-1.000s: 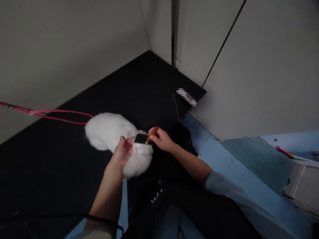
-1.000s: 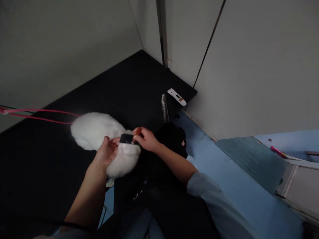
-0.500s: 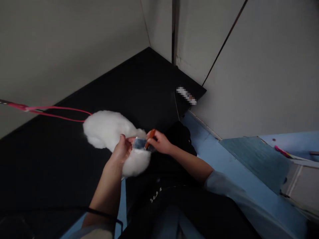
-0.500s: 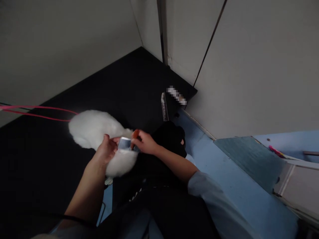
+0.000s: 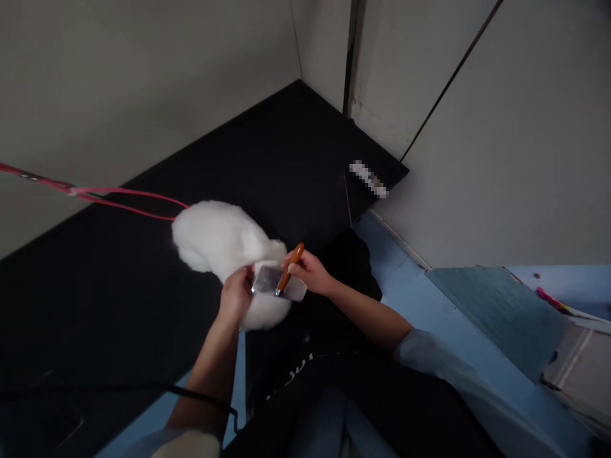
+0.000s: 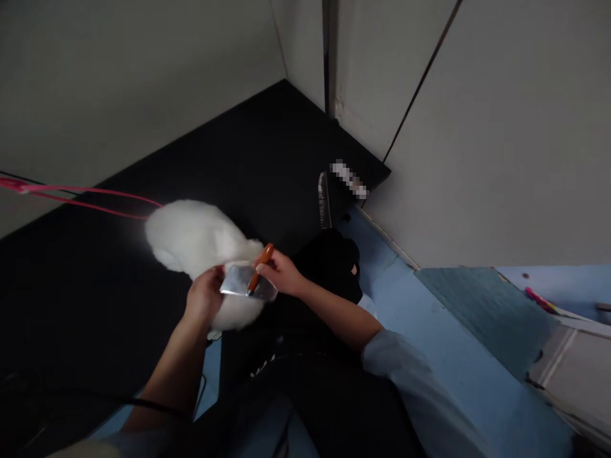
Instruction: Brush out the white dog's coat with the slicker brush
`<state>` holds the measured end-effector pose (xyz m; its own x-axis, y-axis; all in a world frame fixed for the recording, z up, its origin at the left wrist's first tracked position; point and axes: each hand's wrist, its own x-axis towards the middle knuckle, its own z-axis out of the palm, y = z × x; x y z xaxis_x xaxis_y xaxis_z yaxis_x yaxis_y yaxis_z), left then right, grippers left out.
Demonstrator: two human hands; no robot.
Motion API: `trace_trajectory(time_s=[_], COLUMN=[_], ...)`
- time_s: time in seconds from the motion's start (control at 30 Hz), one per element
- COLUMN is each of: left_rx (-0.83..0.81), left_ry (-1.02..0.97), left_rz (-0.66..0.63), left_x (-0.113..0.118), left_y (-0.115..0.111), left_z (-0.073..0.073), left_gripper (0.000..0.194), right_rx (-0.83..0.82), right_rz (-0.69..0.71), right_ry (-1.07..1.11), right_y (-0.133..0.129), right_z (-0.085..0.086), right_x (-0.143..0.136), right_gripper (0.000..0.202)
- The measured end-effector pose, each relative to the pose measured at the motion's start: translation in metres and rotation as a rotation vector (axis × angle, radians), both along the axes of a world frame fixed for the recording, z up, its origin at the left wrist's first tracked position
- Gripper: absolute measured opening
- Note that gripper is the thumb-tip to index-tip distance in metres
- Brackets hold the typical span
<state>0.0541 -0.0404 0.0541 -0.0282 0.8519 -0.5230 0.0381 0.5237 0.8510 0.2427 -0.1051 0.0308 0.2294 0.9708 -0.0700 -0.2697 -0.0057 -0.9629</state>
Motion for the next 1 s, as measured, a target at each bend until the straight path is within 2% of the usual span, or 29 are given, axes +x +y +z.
trace_trajectory(time_s=[0.1,0.13,0.23,0.37,0.47,0.5,0.6,0.73,0.87,1.0], left_rx=[0.083,0.111,0.163,0.193,0.199,0.195,0.164,0.100,-0.007,-0.018], left_ry=[0.052,0.079,0.154,0.237,0.273,0.275,0.232,0.189,0.183,0.135], left_rz=[-0.097,-0.141,-0.187,-0.158,-0.180,-0.188,-0.229,-0.365,-0.477,-0.542], left_x=[-0.003,-0.004,-0.007,-0.011,-0.012,-0.012,-0.012,-0.014,-0.019,-0.022], left_y=[-0.009,-0.011,-0.015,-0.019,-0.023,-0.024,-0.026,-0.024,-0.018,-0.013], left_z=[0.004,0.006,0.009,0.009,0.009,0.009,0.010,0.010,0.010,0.013], left_gripper=[0.020,0.020,0.016,0.007,0.015,0.016,0.016,0.020,0.017,0.014], right_rx=[-0.083,-0.083,-0.103,-0.176,-0.164,-0.189,-0.252,-0.242,-0.273,-0.226], right_rz=[-0.207,-0.219,-0.115,-0.252,-0.136,-0.136,-0.281,-0.204,-0.372,-0.204], right_ry=[0.020,0.039,0.103,0.092,0.157,0.161,0.122,0.172,0.095,0.139], right_y=[0.004,0.004,0.006,0.006,0.008,0.010,0.016,0.019,0.016,0.014], right_z=[-0.008,-0.011,-0.017,-0.024,-0.027,-0.028,-0.029,-0.029,-0.030,-0.030], right_x=[-0.003,-0.003,-0.004,-0.007,-0.010,-0.011,-0.011,-0.009,-0.007,-0.009], right_gripper=[0.028,0.028,0.028,0.027,0.026,0.025,0.022,0.023,0.021,0.023])
